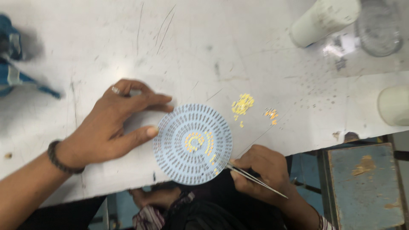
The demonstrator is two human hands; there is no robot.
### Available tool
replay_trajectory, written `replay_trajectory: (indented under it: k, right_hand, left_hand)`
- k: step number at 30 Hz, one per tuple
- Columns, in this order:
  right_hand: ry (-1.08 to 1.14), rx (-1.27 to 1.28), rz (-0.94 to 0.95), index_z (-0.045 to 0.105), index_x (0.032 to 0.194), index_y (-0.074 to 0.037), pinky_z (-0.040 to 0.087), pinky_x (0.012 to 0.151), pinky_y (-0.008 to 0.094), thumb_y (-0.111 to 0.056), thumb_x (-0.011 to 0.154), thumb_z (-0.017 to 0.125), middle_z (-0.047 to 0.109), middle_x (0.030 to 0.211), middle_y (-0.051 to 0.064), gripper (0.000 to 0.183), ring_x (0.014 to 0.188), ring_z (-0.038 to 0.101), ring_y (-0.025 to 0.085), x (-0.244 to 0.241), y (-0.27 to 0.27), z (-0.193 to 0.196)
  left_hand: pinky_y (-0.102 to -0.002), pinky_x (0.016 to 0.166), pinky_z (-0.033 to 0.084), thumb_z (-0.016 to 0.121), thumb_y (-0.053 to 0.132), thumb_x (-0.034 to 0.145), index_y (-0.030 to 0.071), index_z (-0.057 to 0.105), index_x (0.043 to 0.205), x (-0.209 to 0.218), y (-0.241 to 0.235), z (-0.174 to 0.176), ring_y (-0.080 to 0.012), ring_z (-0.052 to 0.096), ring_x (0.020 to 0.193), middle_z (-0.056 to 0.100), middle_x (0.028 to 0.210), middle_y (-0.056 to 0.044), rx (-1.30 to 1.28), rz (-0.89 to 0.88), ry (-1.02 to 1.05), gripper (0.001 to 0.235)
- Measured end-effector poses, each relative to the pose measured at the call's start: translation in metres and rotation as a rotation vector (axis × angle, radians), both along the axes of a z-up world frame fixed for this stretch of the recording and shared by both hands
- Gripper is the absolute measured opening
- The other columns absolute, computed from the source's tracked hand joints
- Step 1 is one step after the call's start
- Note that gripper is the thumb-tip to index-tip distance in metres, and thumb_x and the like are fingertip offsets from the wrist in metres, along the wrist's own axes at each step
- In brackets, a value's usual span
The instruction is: The person uses tweezers to pick up small yellow LED components and places them into designated holes on a circular LED panel. The person continues placing LEDs one by one into the panel throughout the clip.
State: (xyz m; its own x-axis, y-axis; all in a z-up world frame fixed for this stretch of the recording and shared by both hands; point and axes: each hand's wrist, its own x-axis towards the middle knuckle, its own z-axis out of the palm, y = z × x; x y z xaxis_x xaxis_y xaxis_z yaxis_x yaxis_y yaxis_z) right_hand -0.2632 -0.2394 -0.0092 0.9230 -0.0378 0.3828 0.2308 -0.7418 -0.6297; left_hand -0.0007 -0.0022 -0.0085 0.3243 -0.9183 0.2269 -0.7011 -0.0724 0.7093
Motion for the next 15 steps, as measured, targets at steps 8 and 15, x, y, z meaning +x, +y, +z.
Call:
replay_trajectory:
  k: [8, 15]
  right_hand:
    - [0.233, 0.222, -0.493, 0.075, 0.094, 0.001, 0.042, 0.049, 0.022, -0.009, 0.082, 0.077, 0.065, 0.067, 0.0, 0.016, 0.055, 0.053, 0.004, 0.011, -0.023, -0.001]
    - [0.214, 0.173, -0.494, 0.075, 0.094, 0.0, 0.041, 0.047, 0.022, -0.01, 0.081, 0.077, 0.065, 0.065, 0.0, 0.016, 0.053, 0.053, 0.003, 0.013, -0.023, -0.004]
  left_hand:
    - [-0.044, 0.104, 0.042, 0.063, 0.047, 0.087, 0.006, 0.065, 0.133, -0.002, -0.002, 0.008, -0.0252, 0.055, 0.122, 0.08, 0.117, 0.0, 0.023, 0.01, 0.029, 0.061]
    - [-0.045, 0.105, 0.042, 0.063, 0.047, 0.087, 0.007, 0.065, 0.134, -0.002, -0.003, 0.006, -0.0258, 0.054, 0.124, 0.08, 0.117, 0.0, 0.037, 0.019, 0.049, 0.062]
